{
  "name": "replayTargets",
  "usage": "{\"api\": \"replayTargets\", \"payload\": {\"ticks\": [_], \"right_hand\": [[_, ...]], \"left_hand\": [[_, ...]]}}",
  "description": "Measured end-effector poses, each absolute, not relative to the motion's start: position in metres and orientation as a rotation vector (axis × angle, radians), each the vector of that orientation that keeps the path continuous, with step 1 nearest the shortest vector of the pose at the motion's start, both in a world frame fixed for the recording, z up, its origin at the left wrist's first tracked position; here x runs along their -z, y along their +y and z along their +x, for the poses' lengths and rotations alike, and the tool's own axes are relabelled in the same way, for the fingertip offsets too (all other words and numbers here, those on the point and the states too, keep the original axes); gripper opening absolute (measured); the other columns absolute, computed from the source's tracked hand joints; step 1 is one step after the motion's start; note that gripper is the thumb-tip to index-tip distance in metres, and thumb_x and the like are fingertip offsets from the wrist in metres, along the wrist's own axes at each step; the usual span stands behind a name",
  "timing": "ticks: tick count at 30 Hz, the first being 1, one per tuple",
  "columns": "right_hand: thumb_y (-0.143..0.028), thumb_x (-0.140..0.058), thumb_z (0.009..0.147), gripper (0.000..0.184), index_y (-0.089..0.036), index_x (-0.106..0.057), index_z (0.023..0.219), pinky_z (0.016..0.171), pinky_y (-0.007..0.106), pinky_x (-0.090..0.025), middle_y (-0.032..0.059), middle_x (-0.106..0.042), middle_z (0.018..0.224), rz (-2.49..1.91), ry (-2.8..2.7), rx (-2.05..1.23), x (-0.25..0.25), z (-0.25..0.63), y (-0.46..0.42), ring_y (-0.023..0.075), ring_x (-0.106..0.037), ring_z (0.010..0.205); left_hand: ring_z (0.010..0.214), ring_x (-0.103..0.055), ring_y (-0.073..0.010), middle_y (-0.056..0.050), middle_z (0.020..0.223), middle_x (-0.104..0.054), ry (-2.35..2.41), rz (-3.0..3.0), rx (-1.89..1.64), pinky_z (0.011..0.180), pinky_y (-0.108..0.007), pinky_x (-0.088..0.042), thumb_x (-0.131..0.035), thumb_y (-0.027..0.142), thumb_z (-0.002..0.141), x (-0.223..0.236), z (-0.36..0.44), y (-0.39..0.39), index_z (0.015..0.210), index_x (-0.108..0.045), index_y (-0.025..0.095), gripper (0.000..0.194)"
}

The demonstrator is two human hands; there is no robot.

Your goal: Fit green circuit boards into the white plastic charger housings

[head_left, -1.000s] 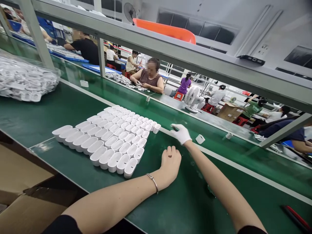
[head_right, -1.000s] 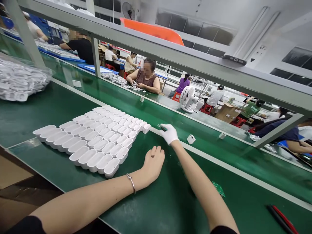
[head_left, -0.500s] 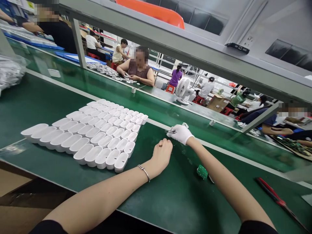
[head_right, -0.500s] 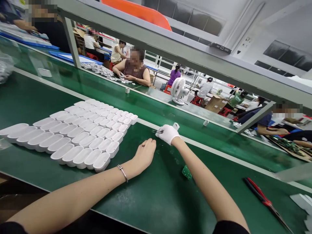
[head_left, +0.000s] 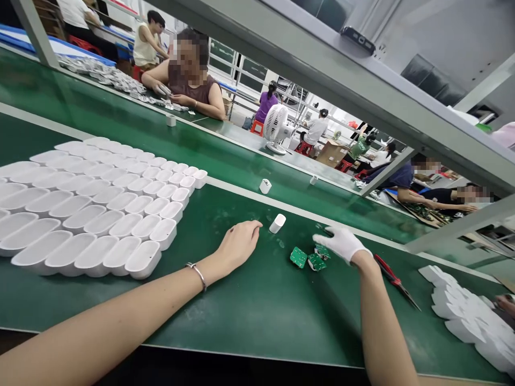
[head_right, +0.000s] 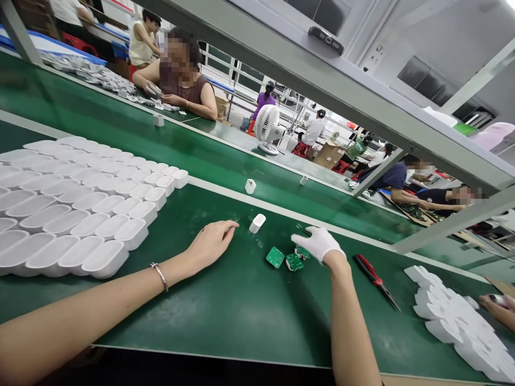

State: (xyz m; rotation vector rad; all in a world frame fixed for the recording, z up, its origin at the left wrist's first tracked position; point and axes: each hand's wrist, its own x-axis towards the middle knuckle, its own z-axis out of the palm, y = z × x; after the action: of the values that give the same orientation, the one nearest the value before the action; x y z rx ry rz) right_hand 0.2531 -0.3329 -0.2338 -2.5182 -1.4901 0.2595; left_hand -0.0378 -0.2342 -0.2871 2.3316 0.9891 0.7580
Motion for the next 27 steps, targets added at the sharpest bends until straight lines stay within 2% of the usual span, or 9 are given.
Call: {"api": "replayTargets", "payload": {"ticks": [2, 7, 10, 12, 15, 19, 22, 25, 27], "right_hand": [[-0.056, -0.073, 0.061, 0.061, -0.014, -0.069, 0.105, 0.076, 0.037, -0.048, 0.0124, -0.067, 0.096, -2.615, -1.405, -0.441, 0.243, 0.267, -0.344, 0.0315, -0.062, 0.092], [-0.05, -0.065, 0.07, 0.032, -0.021, -0.072, 0.082, 0.053, 0.024, -0.043, 0.0018, -0.068, 0.074, -2.523, -1.391, -0.652, 0.254, 0.285, -0.353, 0.0171, -0.06, 0.062], [-0.045, -0.058, 0.073, 0.03, -0.019, -0.067, 0.062, 0.045, 0.023, -0.037, 0.0003, -0.061, 0.058, -2.523, -1.32, -0.652, 0.249, 0.299, -0.355, 0.0124, -0.048, 0.045], [-0.045, -0.05, 0.077, 0.036, -0.018, -0.064, 0.058, 0.045, 0.024, -0.036, 0.0005, -0.059, 0.057, -2.484, -1.306, -0.645, 0.247, 0.307, -0.356, 0.0105, -0.043, 0.042], [-0.049, -0.037, 0.084, 0.047, -0.017, -0.068, 0.074, 0.046, 0.024, -0.036, 0.0017, -0.059, 0.06, -2.387, -1.331, -0.631, 0.25, 0.311, -0.355, 0.0112, -0.043, 0.044], [-0.046, -0.05, 0.079, 0.035, -0.016, -0.069, 0.076, 0.051, 0.025, -0.039, 0.0026, -0.059, 0.059, -2.443, -1.298, -0.483, 0.261, 0.311, -0.35, 0.0154, -0.052, 0.054], [-0.038, -0.057, 0.077, 0.026, -0.017, -0.07, 0.082, 0.063, 0.027, -0.044, 0.0068, -0.067, 0.077, -2.491, -1.234, -0.324, 0.259, 0.313, -0.349, 0.0205, -0.061, 0.073], [-0.04, -0.061, 0.077, 0.04, -0.016, -0.066, 0.108, 0.078, 0.029, -0.047, 0.0077, -0.067, 0.102, -2.411, -1.275, -0.347, 0.252, 0.309, -0.353, 0.0233, -0.062, 0.094], [-0.034, -0.072, 0.067, 0.054, -0.017, -0.062, 0.117, 0.086, 0.029, -0.046, 0.0058, -0.064, 0.113, -2.338, -1.355, -0.45, 0.251, 0.303, -0.355, 0.0242, -0.059, 0.104]], "left_hand": [[0.097, -0.06, -0.0204, -0.007, 0.106, -0.062, 0.915, 2.337, -0.785, 0.081, -0.032, -0.049, -0.036, 0.018, 0.093, 0.292, -0.036, -0.233, 0.112, -0.06, 0.018, 0.03], [0.09, -0.06, -0.018, -0.005, 0.095, -0.062, 0.796, 2.268, -0.75, 0.083, -0.033, -0.048, -0.032, 0.019, 0.095, 0.298, -0.031, -0.23, 0.103, -0.063, 0.019, 0.032], [0.106, -0.056, -0.0219, -0.009, 0.114, -0.057, 0.862, 2.304, -0.691, 0.09, -0.036, -0.046, -0.038, 0.019, 0.093, 0.294, -0.019, -0.235, 0.123, -0.052, 0.017, 0.034], [0.119, -0.047, -0.0287, -0.015, 0.129, -0.046, 0.963, 2.34, -0.63, 0.094, -0.04, -0.044, -0.051, 0.029, 0.089, 0.289, -0.003, -0.237, 0.136, -0.038, 0.014, 0.051], [0.122, -0.044, -0.0348, -0.02, 0.131, -0.045, 1.063, 2.295, -0.592, 0.094, -0.044, -0.042, -0.061, 0.037, 0.084, 0.282, 0.028, -0.231, 0.14, -0.031, 0.008, 0.07], [0.1, -0.061, -0.0259, -0.013, 0.106, -0.065, 1.016, 2.214, -0.564, 0.084, -0.033, -0.046, -0.061, 0.02, 0.08, 0.276, 0.045, -0.214, 0.116, -0.058, 0.012, 0.036], [0.086, -0.064, -0.0229, -0.006, 0.092, -0.069, 0.978, 2.211, -0.494, 0.072, -0.027, -0.048, -0.066, 0.017, 0.07, 0.273, 0.026, -0.21, 0.097, -0.067, 0.017, 0.028], [0.084, -0.064, -0.0233, -0.003, 0.089, -0.069, 0.935, 2.22, -0.403, 0.071, -0.028, -0.048, -0.065, 0.015, 0.066, 0.27, -0.007, -0.212, 0.093, -0.069, 0.019, 0.028], [0.092, -0.063, -0.0232, -0.004, 0.099, -0.068, 0.892, 2.241, -0.381, 0.079, -0.029, -0.049, -0.059, 0.01, 0.066, 0.27, -0.025, -0.213, 0.099, -0.069, 0.019, 0.035]]}}
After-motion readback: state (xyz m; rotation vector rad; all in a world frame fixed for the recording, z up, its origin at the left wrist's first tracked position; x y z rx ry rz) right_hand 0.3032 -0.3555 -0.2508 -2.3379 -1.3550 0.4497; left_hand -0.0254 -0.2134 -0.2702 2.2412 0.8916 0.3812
